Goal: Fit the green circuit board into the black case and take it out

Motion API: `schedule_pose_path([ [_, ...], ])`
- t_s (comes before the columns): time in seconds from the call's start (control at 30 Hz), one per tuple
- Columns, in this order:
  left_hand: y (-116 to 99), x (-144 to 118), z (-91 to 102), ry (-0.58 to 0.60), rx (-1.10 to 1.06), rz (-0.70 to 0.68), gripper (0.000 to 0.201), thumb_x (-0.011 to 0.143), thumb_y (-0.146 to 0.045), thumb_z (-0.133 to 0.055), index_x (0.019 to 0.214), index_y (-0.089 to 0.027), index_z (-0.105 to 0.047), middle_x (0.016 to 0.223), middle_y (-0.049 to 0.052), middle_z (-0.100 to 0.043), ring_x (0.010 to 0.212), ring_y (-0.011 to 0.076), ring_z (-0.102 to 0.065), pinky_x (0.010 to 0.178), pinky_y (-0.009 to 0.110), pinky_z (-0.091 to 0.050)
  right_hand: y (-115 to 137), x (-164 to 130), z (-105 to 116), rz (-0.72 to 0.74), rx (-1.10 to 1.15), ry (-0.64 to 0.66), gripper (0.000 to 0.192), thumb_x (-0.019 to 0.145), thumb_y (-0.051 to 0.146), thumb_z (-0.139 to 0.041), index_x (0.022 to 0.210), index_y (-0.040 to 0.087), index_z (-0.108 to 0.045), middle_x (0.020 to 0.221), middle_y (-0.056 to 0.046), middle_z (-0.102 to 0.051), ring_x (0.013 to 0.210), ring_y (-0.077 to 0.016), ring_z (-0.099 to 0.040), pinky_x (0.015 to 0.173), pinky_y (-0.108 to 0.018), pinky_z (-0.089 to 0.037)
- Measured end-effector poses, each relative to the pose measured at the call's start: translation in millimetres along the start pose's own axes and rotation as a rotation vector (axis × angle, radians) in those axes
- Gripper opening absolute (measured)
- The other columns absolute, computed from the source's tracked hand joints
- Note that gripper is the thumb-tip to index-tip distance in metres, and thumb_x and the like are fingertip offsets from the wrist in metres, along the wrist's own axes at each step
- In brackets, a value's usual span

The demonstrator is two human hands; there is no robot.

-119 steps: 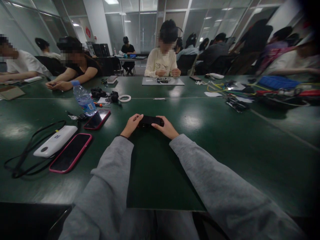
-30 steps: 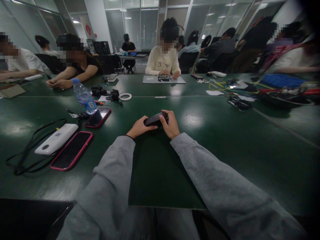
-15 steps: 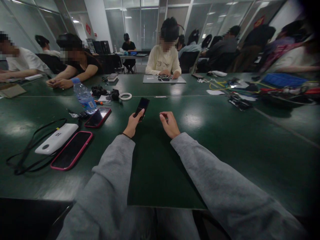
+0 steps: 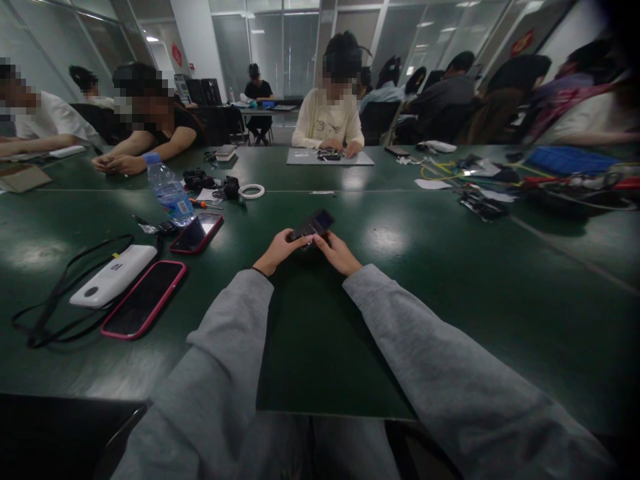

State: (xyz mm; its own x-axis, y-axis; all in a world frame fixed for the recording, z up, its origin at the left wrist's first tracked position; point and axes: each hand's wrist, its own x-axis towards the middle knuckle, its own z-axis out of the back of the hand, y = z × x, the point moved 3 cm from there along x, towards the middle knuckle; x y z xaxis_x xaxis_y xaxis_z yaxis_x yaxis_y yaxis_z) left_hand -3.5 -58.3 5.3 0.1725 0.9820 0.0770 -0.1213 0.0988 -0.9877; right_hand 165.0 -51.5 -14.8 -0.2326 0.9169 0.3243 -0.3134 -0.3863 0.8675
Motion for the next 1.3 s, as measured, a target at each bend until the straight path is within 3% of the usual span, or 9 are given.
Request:
schedule_pose_path([
  [0.13, -2.1, -2.4, -0.4, 0.046, 0.091, 0.02, 0.05, 0.058, -0.05, -0.074, 0.088, -0.013, -0.059, 0.08, 0.002, -0.059, 0.07, 0.0124, -0.052, 0.066, 0.027, -0.039, 0.6, 1.9, 1.5, -0.057, 0.216, 0.025, 0.055, 0.078, 0.062, -0.057, 0.108, 0.016, -0.058, 0.108, -0.009, -0.062, 0.103, -0.0232, -0.057, 0.096, -0.04, -0.042],
  [0.3, 0.5, -0.2, -0.7, 0.118, 0.096, -0.003, 0.055, 0.056, -0.048, -0.076, 0.094, -0.012, -0.059, 0.091, 0.007, -0.063, 0.08, 0.016, -0.057, 0.075, 0.031, -0.043, 4.2, 1.8, 6.7, -0.132, 0.373, 0.033, 0.052, 0.073, 0.056, -0.066, 0.105, 0.015, -0.06, 0.106, -0.008, -0.062, 0.102, -0.022, -0.057, 0.095, -0.037, -0.042],
  [0.57, 2.1, -1.9, -6.4, 0.295, 0.16, -0.034, 0.063, 0.055, -0.043, -0.079, 0.105, -0.011, -0.057, 0.107, 0.013, -0.063, 0.096, 0.0212, -0.059, 0.088, 0.038, -0.043, 4.2, 0.8, 16.3, -0.192, 0.497, -0.034, 0.043, 0.068, 0.049, -0.074, 0.093, 0.017, -0.061, 0.096, -0.005, -0.062, 0.089, -0.0181, -0.058, 0.082, -0.03, -0.046],
  [0.8, 10.7, 3.2, -7.1, 0.268, 0.244, -0.056, 0.065, 0.055, -0.047, -0.078, 0.107, -0.012, -0.057, 0.109, 0.013, -0.063, 0.097, 0.0234, -0.059, 0.089, 0.04, -0.042, 3.9, 1.8, 16.9, -0.201, 0.503, -0.038, 0.047, 0.065, 0.054, -0.074, 0.091, 0.017, -0.059, 0.094, -0.005, -0.061, 0.086, -0.0174, -0.057, 0.078, -0.03, -0.047],
  [1.1, 1.2, -2.3, -6.6, 0.301, 0.152, -0.023, 0.055, 0.057, -0.043, -0.077, 0.102, -0.016, -0.063, 0.104, 0.011, -0.065, 0.101, 0.0263, -0.058, 0.09, 0.038, -0.041, 5.9, 0.4, 14.2, -0.169, 0.448, 0.016, 0.05, 0.069, 0.056, -0.07, 0.1, 0.02, -0.054, 0.097, -0.005, -0.063, 0.091, -0.0196, -0.06, 0.081, -0.032, -0.049],
  [1.3, 2.7, -2.7, -5.3, 0.257, 0.226, -0.005, 0.061, 0.055, -0.045, -0.077, 0.105, -0.016, -0.061, 0.106, 0.01, -0.064, 0.101, 0.0258, -0.058, 0.089, 0.036, -0.041, 2.0, 1.0, 13.8, -0.132, 0.428, 0.026, 0.048, 0.072, 0.055, -0.068, 0.102, 0.02, -0.056, 0.093, -0.004, -0.064, 0.09, -0.0192, -0.06, 0.084, -0.033, -0.048],
])
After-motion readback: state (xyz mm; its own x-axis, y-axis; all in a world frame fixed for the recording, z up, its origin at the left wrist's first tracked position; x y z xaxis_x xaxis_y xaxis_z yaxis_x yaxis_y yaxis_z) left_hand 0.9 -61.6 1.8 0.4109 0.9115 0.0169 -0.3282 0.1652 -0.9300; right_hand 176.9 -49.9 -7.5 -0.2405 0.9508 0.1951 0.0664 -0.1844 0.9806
